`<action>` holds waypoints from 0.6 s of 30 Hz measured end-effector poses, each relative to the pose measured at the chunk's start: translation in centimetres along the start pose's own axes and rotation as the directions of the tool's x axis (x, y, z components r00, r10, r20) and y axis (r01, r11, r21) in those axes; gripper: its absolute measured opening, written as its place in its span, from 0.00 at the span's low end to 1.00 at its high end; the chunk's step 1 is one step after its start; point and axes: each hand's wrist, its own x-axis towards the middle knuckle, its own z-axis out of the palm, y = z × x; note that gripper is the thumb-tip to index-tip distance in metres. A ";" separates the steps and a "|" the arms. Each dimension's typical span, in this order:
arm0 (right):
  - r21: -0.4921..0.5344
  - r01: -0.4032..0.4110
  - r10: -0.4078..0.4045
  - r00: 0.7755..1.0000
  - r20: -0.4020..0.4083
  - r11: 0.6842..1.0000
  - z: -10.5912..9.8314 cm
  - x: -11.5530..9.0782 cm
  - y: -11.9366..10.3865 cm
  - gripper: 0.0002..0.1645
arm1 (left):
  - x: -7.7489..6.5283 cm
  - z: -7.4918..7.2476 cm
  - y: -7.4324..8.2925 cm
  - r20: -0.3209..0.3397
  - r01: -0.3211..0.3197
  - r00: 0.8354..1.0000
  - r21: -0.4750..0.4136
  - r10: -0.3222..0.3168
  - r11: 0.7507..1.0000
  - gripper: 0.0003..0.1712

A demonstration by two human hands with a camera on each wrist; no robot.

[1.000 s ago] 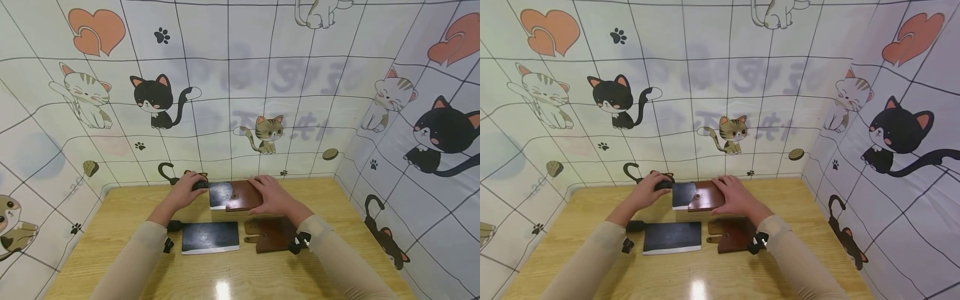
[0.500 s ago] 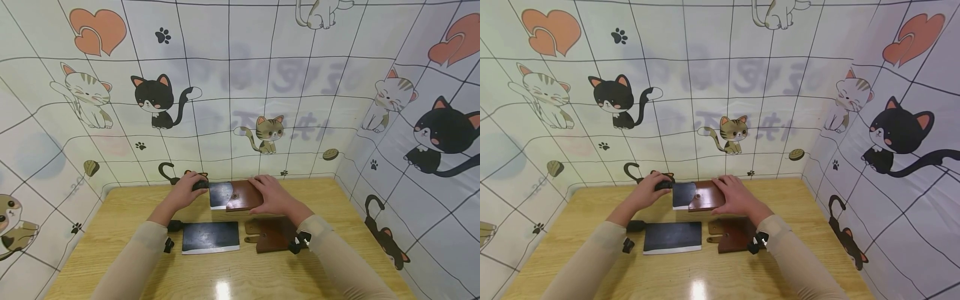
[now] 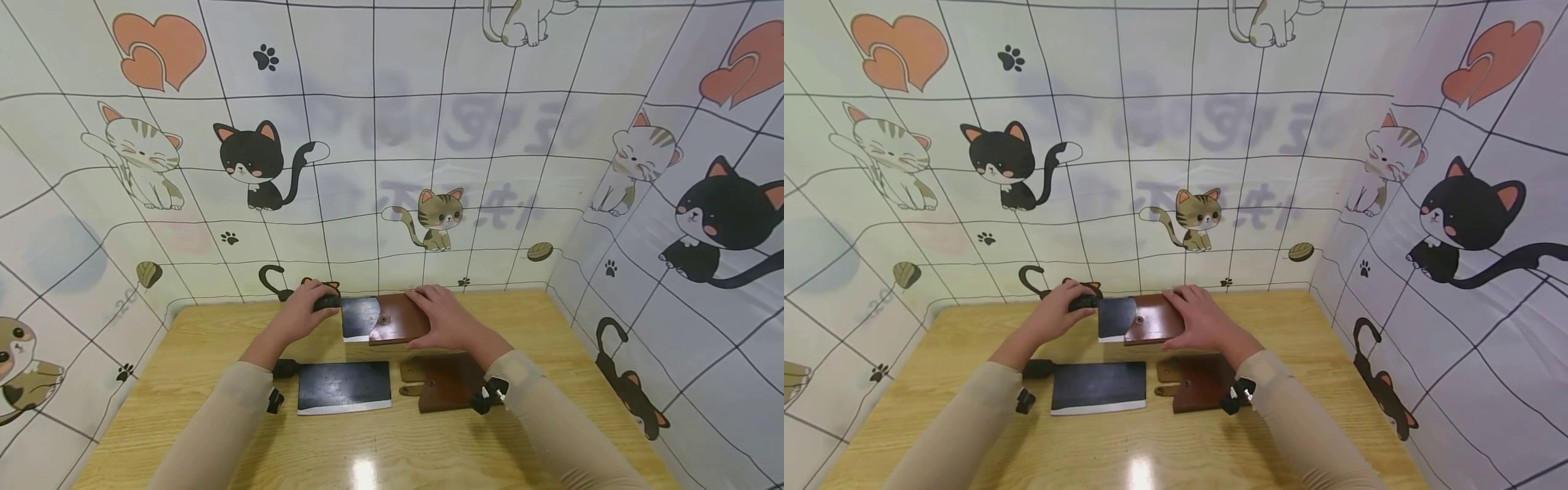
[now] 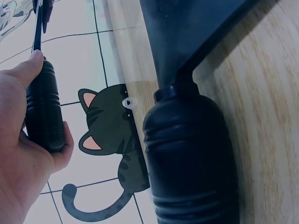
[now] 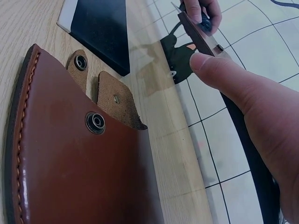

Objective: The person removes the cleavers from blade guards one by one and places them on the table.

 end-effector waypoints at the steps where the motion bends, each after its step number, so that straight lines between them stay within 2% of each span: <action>1: 0.002 0.000 0.000 1.000 0.000 1.000 -0.1 0.0 0.0 0.75 | 0.0 0.0 0.0 0.001 0.001 1.000 0.000 -0.001 1.000 0.20; 18: -0.036 -0.007 0.006 1.000 -0.009 0.999 -0.1 -0.6 1.0 0.74 | -0.5 -0.5 -0.4 -0.011 0.019 1.000 0.009 -0.019 1.000 0.20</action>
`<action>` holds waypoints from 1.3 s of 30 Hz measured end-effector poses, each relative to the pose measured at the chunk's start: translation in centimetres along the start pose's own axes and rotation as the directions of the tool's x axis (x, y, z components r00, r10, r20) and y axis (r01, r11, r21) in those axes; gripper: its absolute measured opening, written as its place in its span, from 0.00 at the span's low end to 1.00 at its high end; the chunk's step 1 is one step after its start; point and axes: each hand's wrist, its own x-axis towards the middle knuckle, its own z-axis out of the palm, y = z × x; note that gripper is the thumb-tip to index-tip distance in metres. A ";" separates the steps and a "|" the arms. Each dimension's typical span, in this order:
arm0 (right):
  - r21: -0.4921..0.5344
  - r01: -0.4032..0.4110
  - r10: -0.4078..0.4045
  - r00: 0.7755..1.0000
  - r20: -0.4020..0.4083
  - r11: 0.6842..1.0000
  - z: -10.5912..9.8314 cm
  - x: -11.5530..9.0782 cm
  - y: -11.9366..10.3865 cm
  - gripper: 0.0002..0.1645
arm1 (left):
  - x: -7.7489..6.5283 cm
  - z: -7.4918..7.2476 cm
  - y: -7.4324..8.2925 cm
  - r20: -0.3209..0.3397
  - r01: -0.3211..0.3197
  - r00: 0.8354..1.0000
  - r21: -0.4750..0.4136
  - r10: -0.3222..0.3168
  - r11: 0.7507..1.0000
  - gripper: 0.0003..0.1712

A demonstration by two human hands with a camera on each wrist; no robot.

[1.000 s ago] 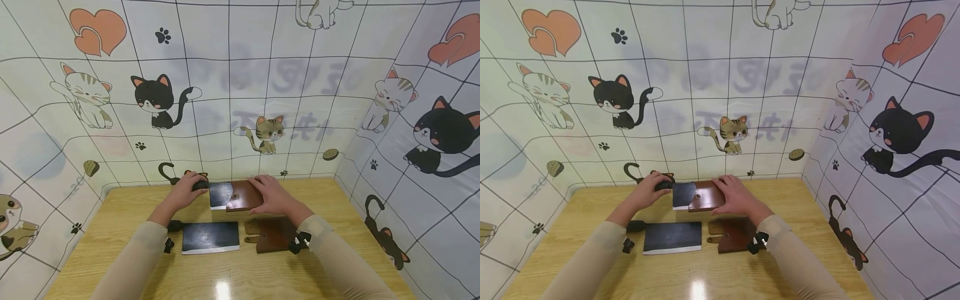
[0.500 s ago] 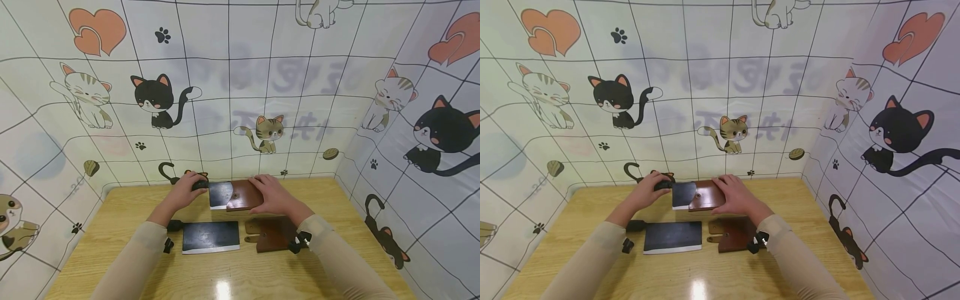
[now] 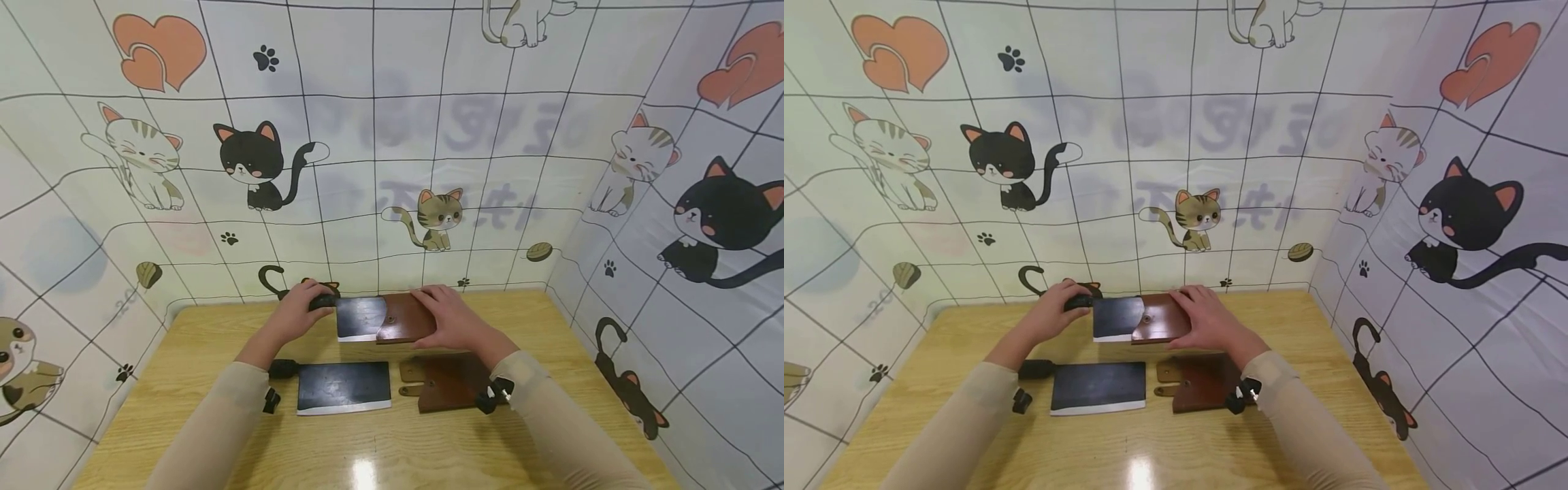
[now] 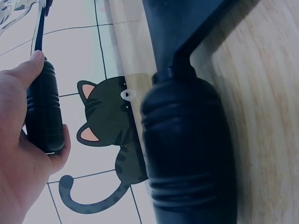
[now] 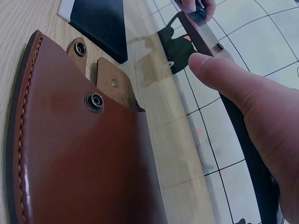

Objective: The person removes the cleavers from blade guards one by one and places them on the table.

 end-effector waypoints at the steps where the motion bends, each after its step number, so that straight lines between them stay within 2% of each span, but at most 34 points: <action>1: 0.002 0.000 0.000 1.000 0.000 1.000 0.0 -0.1 0.0 0.74 | -0.1 0.0 0.0 0.005 0.007 1.000 0.007 -0.007 1.000 0.20; 7: -0.008 0.010 -0.009 1.000 0.005 1.000 -0.1 -0.4 0.3 0.76 | -0.4 -0.2 0.1 0.038 0.055 0.998 0.055 -0.057 0.997 0.21; 15: 0.014 0.007 -0.008 1.000 0.007 1.000 0.0 -0.5 0.3 0.76 | -0.4 -0.2 0.1 0.018 0.042 0.999 0.078 -0.043 0.996 0.21; 24: 0.010 0.002 -0.002 1.000 0.014 1.000 0.1 -0.6 0.4 0.75 | -0.6 -0.2 0.2 0.037 0.027 0.999 0.136 -0.033 0.990 0.23; 39: 0.003 0.005 -0.005 1.000 0.014 1.000 0.1 -0.9 1.0 0.76 | -1.0 -0.1 -0.3 0.038 0.079 0.996 0.155 -0.085 0.985 0.23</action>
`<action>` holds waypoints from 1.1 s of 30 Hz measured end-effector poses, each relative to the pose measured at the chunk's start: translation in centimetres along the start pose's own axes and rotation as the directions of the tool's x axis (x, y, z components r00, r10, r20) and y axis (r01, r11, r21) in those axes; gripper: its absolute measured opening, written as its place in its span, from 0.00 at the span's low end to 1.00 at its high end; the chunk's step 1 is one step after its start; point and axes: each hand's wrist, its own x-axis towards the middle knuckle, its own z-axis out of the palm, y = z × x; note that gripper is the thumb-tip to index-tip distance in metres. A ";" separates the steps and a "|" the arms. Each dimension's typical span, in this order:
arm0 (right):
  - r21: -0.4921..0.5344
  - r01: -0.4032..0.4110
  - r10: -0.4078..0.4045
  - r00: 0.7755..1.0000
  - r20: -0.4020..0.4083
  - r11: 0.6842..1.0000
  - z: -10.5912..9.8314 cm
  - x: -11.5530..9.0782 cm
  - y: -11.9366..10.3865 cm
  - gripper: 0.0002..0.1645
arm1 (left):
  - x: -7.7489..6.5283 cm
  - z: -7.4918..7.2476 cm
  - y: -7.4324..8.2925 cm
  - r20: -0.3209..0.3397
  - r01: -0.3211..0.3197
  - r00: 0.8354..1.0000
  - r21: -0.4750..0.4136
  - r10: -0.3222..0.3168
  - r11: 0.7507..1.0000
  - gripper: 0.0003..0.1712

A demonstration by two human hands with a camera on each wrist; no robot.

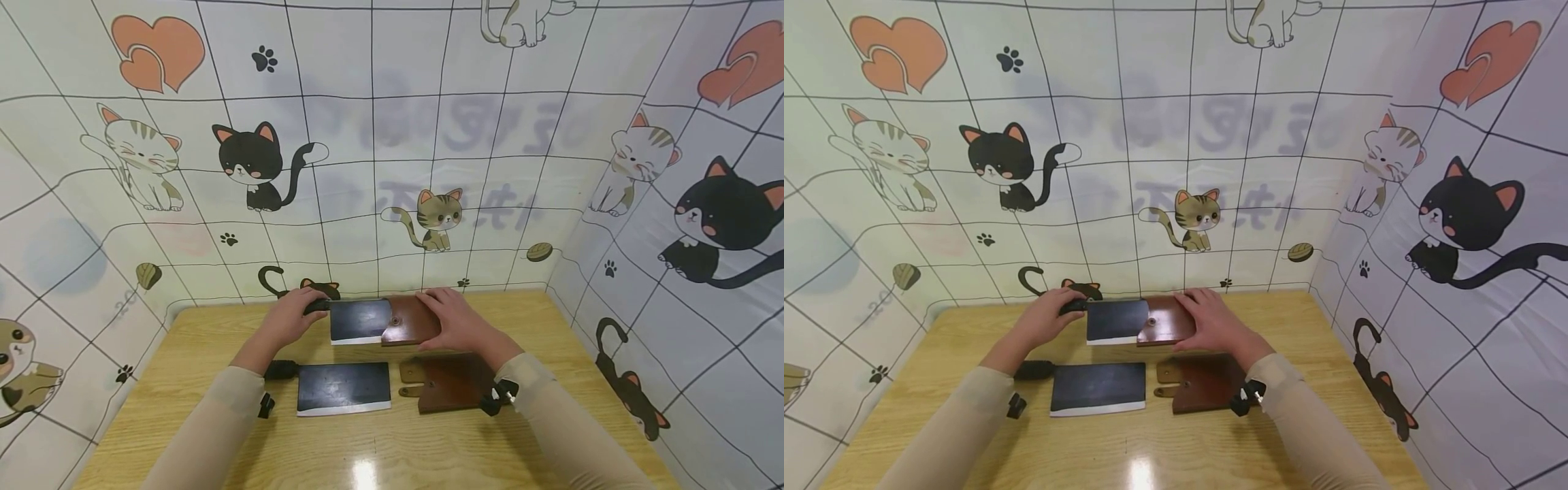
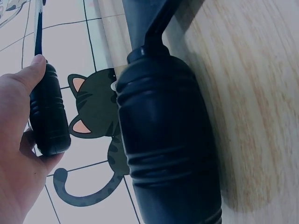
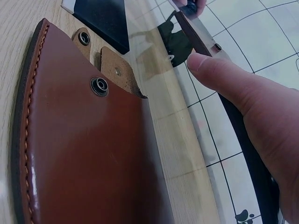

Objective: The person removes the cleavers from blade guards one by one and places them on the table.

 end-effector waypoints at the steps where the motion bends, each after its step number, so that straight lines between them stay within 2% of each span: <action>1: 0.002 0.002 -0.002 1.000 -0.001 1.000 0.0 0.0 0.0 0.76 | -0.1 0.0 0.0 0.002 0.002 1.000 0.003 -0.002 1.000 0.24; 15: 0.029 -0.003 0.003 1.000 0.000 1.000 -0.6 -0.3 -0.1 0.75 | -0.4 0.0 -0.5 0.003 0.004 1.000 0.014 -0.004 1.000 0.24; 33: 0.010 -0.001 0.001 1.000 0.009 1.000 -0.5 -0.6 0.7 0.76 | -0.7 -0.5 -0.9 0.010 0.009 1.000 -0.040 -0.008 0.999 0.24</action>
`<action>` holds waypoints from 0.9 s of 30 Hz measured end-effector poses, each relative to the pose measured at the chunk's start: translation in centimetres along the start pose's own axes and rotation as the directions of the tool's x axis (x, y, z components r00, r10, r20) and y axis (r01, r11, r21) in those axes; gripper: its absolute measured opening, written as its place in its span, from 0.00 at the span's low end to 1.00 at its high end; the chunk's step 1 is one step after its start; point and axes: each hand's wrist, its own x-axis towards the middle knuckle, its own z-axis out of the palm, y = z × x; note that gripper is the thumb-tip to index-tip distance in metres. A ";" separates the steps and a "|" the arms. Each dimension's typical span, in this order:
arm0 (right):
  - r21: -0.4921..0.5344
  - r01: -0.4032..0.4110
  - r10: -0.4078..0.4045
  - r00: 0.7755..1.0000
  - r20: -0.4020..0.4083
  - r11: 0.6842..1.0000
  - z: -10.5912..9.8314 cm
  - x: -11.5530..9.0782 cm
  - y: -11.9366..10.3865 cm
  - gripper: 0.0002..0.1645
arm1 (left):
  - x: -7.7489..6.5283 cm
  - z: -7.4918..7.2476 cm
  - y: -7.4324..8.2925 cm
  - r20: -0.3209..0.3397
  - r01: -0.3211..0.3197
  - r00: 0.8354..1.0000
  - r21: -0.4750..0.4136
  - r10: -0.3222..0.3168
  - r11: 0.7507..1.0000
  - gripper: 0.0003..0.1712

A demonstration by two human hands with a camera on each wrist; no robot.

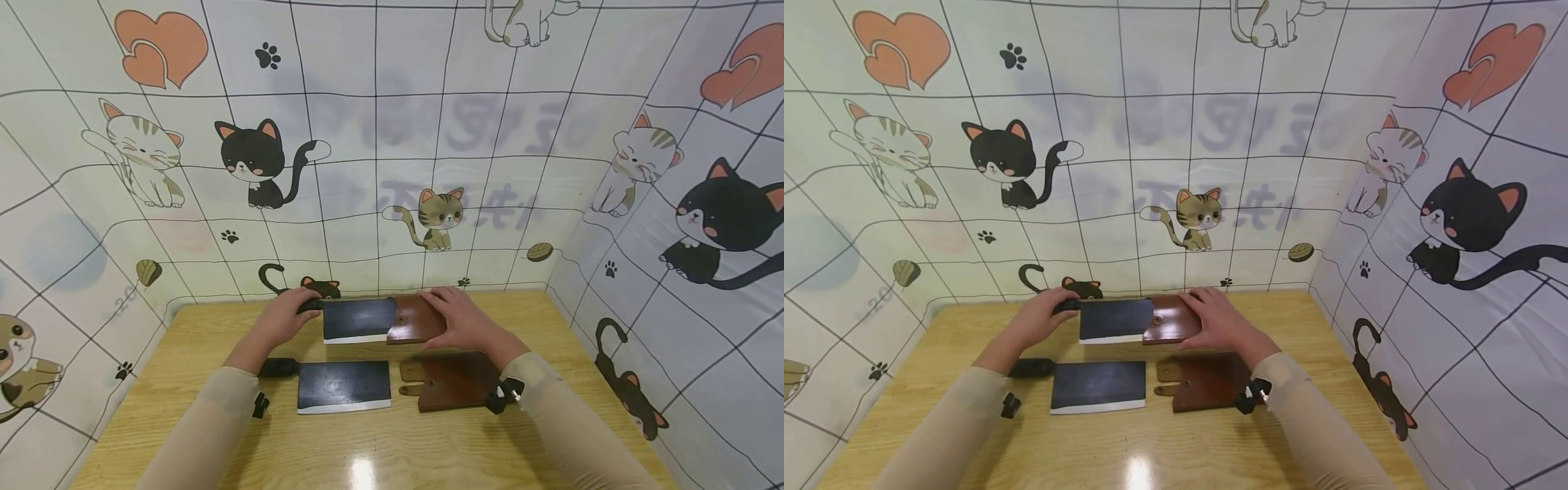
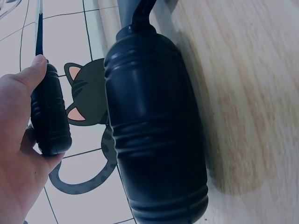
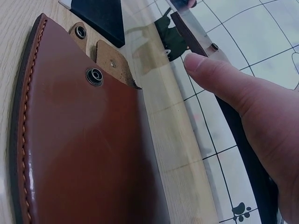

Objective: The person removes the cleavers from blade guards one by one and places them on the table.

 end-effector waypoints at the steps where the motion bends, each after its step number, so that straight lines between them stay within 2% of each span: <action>1: 0.005 -0.001 0.001 1.000 0.002 1.000 0.0 0.0 0.0 0.76 | 0.0 0.0 0.0 0.001 -0.001 1.000 0.000 0.001 1.000 0.24; 14: 0.025 -0.029 0.029 1.000 0.005 0.999 -0.2 -0.3 0.4 0.75 | -0.2 -0.1 -0.9 -0.011 -0.021 1.000 -0.009 0.021 1.000 0.23; 27: 0.047 -0.016 0.017 1.000 -0.006 0.999 -0.4 -0.6 0.6 0.75 | -0.5 -0.6 -1.1 -0.006 -0.024 1.000 -0.005 0.024 1.000 0.23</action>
